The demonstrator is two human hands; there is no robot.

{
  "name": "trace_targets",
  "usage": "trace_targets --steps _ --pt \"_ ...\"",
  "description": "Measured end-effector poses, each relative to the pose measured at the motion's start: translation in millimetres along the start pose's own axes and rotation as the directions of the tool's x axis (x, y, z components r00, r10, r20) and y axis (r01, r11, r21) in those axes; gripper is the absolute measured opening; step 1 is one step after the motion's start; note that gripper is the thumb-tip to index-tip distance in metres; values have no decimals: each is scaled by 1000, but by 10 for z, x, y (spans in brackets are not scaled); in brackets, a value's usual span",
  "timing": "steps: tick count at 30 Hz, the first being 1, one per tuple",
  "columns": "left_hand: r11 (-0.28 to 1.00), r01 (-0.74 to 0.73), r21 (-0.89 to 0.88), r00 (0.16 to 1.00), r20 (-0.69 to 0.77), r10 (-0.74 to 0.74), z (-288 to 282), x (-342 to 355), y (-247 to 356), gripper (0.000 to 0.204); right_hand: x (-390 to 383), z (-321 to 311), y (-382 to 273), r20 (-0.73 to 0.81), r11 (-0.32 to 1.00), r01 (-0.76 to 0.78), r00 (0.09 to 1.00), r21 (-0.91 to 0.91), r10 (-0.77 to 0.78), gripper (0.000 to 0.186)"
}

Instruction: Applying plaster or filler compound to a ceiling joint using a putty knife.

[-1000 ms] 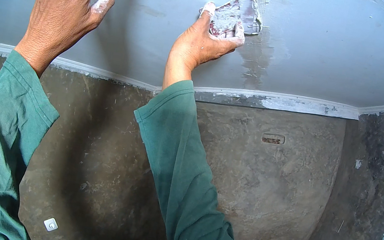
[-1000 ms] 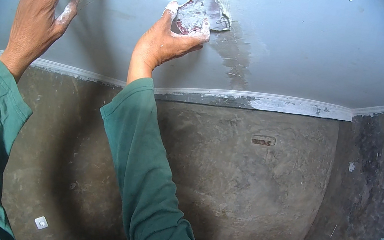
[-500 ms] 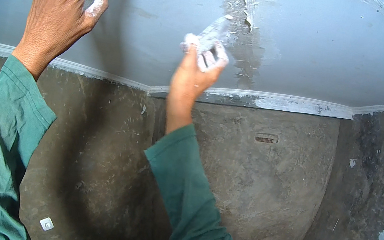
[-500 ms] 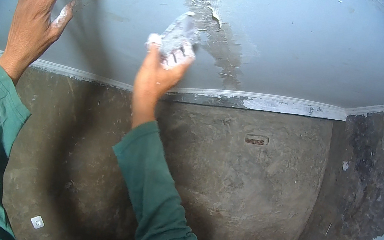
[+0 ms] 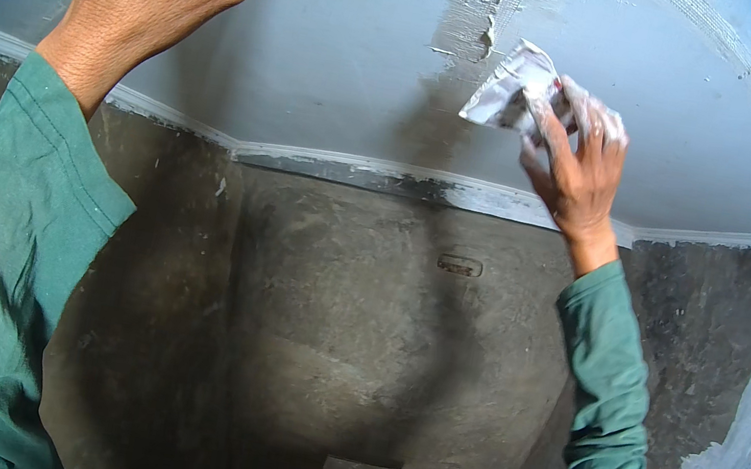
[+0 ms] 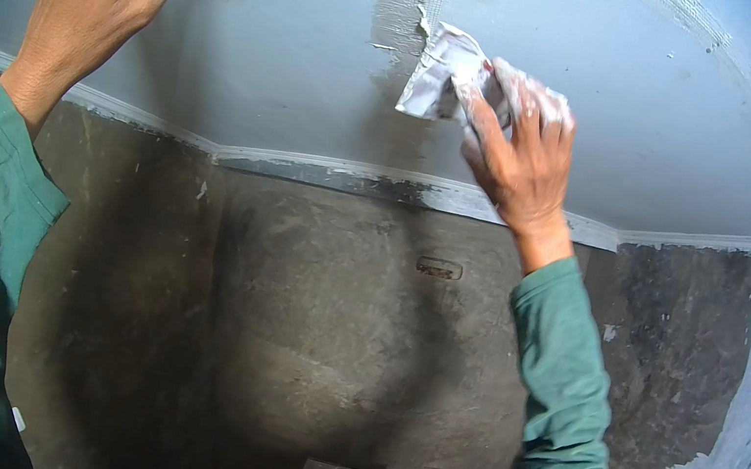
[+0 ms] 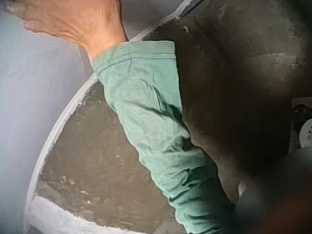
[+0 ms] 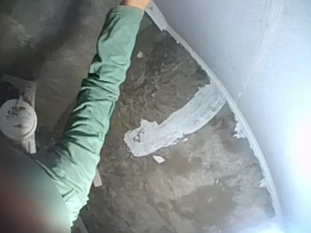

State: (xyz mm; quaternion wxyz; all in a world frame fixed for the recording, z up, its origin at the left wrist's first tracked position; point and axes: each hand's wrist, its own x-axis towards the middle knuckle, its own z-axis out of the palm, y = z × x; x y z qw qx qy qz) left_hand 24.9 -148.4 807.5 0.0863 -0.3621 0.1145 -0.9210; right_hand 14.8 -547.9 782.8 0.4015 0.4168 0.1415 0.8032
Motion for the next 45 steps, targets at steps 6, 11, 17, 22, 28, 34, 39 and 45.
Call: trace_targets --steps 6,11,17,22,28,34,39,45 --pt "999 31 -9 998 -47 -31 86 -27 73 74 288 105 477 92 933 279 960 -229 -264 50" --pt "994 108 -14 994 -25 -108 22 42 264 74 321 134 450 90 925 298 954 -235 -284 48" --pt "999 55 1 998 -39 -55 46 28 239 73 265 217 417 62 934 271 963 -234 -264 47" --pt "997 78 -10 996 -31 -78 88 7 238 72 324 262 464 89 921 265 964 -286 -250 48" --pt "996 84 4 995 -50 -83 141 -56 191 71 352 228 570 91 882 265 964 -390 -250 49" --pt "996 87 -26 995 -42 -88 106 -34 171 70 234 -58 605 21 903 169 984 -395 -175 52" --pt "996 89 -7 996 22 -89 63 -6 214 70 47 -120 312 -170 973 -60 985 -225 21 62" --pt "998 33 -62 999 -24 -35 -32 34 97 71 263 187 97 -150 986 27 987 -167 -52 49"
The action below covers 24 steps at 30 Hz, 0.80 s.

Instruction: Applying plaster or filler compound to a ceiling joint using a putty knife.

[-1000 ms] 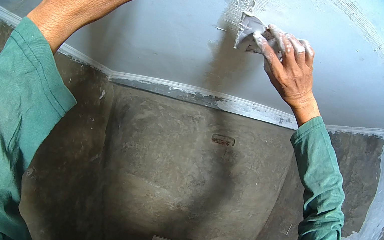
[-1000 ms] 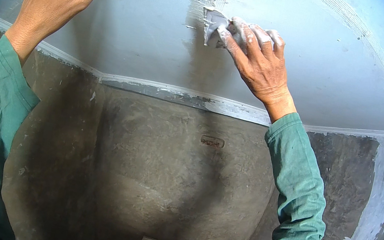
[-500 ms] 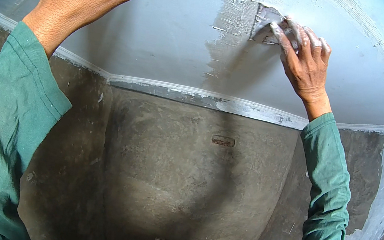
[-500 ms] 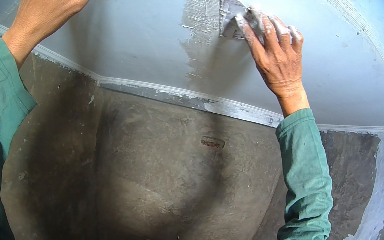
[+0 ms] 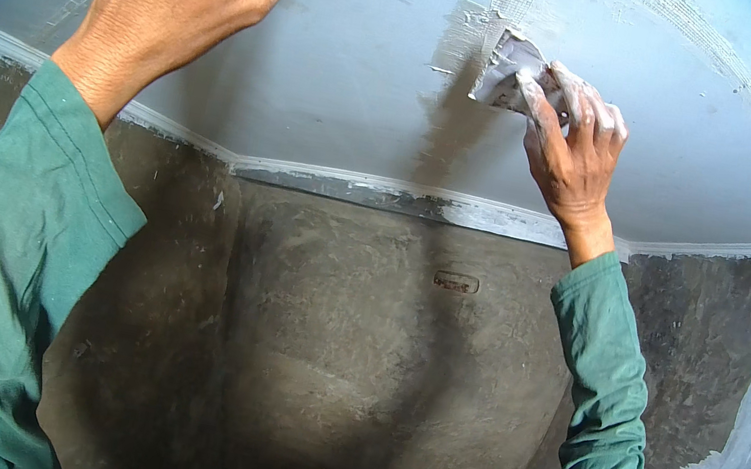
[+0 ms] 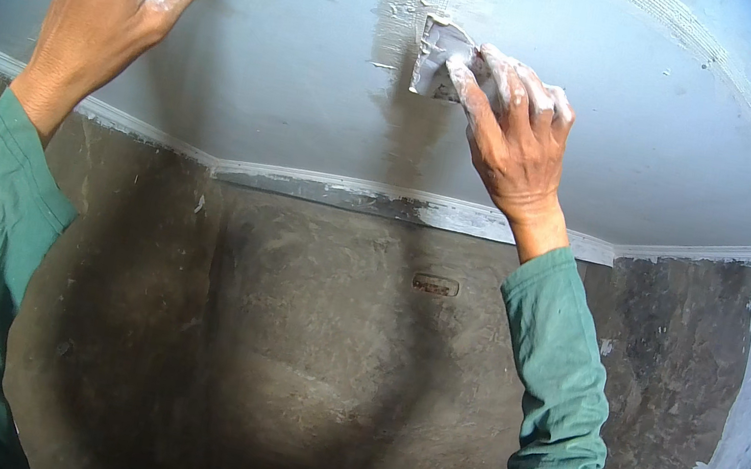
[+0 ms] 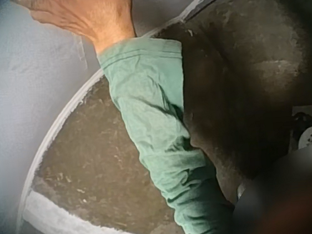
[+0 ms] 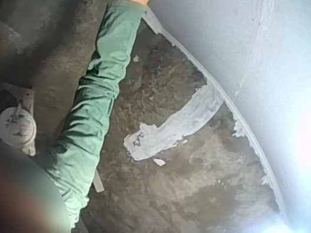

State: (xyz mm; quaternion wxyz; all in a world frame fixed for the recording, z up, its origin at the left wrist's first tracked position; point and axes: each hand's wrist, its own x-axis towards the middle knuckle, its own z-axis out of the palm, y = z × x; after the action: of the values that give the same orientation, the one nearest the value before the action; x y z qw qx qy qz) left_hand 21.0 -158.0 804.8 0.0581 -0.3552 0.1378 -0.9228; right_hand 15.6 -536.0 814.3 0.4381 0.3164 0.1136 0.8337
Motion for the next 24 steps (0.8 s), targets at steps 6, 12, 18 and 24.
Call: trace_targets --steps 6,12,18,24 --pt "999 14 41 999 31 -15 16 -7 -53 71 -126 217 103 108 996 5 994 -83 5 52" --pt "998 -38 50 999 21 37 1 -21 -111 72 -377 100 272 57 985 -99 993 -143 108 50" --pt "1000 -20 23 1000 22 20 15 -26 -48 69 -256 150 -5 -21 997 -58 998 -41 57 51" --pt "997 -63 47 997 38 61 2 -26 -128 69 -128 303 -81 38 997 -67 997 -31 68 53"
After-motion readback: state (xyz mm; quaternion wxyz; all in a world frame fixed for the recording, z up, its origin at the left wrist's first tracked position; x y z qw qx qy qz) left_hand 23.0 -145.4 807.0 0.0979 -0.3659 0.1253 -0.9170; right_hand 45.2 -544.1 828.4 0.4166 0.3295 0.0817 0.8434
